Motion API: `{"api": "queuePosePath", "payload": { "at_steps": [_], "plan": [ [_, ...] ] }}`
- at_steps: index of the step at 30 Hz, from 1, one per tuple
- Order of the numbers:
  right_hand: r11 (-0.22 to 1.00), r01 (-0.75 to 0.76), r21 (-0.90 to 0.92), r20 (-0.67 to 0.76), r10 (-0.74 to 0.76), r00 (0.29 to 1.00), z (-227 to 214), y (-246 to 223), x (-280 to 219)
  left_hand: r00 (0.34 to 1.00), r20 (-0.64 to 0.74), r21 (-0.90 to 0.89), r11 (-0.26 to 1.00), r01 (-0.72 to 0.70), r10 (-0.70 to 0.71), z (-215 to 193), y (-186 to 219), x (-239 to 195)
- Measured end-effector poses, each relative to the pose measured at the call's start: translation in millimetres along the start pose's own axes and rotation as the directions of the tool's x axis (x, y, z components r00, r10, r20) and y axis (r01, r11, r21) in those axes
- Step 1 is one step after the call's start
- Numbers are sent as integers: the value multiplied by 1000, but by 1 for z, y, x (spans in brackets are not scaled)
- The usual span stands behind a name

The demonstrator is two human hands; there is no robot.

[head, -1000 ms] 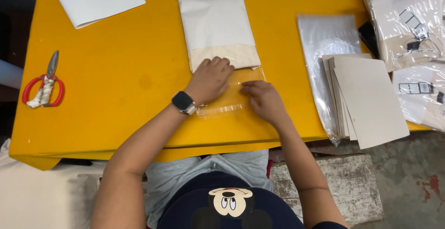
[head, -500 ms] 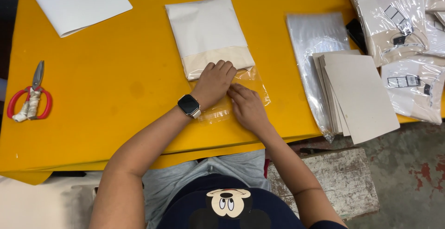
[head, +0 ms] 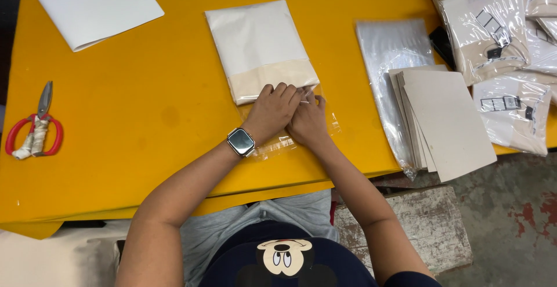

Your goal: Folding a t-shirt using a cardboard template and placing it into a plastic bag.

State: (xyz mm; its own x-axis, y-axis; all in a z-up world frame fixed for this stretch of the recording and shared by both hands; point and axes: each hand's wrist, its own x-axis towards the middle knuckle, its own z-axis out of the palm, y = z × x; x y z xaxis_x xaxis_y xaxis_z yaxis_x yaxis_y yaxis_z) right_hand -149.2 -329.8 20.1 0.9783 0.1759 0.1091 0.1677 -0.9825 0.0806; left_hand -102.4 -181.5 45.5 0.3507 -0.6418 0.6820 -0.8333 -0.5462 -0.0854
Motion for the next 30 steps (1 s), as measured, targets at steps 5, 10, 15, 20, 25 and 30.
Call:
{"api": "queuePosePath", "payload": {
  "at_steps": [5,10,15,20,25,30],
  "plan": [
    [999,-33,37,9,33,999,8,5,8,983,157,-255,957,134,-96,8,-28,2],
    [999,17,30,137,-21,990,-17,3,5,814,515,-224,874,431,-269,-18,-43,9],
    [969,26,245,227,-83,970,-78,14,-45,775,589,-173,901,397,-229,-9,-37,-9],
    [842,26,539,-108,39,993,-106,36,-14,744,531,-170,809,563,-406,-38,-36,2],
    [960,192,202,57,-208,976,-38,30,64,625,611,92,828,553,-486,-5,-35,-16],
    [963,106,248,144,-145,979,-25,29,67,640,610,108,849,517,-468,5,-43,-18]
  ]
}}
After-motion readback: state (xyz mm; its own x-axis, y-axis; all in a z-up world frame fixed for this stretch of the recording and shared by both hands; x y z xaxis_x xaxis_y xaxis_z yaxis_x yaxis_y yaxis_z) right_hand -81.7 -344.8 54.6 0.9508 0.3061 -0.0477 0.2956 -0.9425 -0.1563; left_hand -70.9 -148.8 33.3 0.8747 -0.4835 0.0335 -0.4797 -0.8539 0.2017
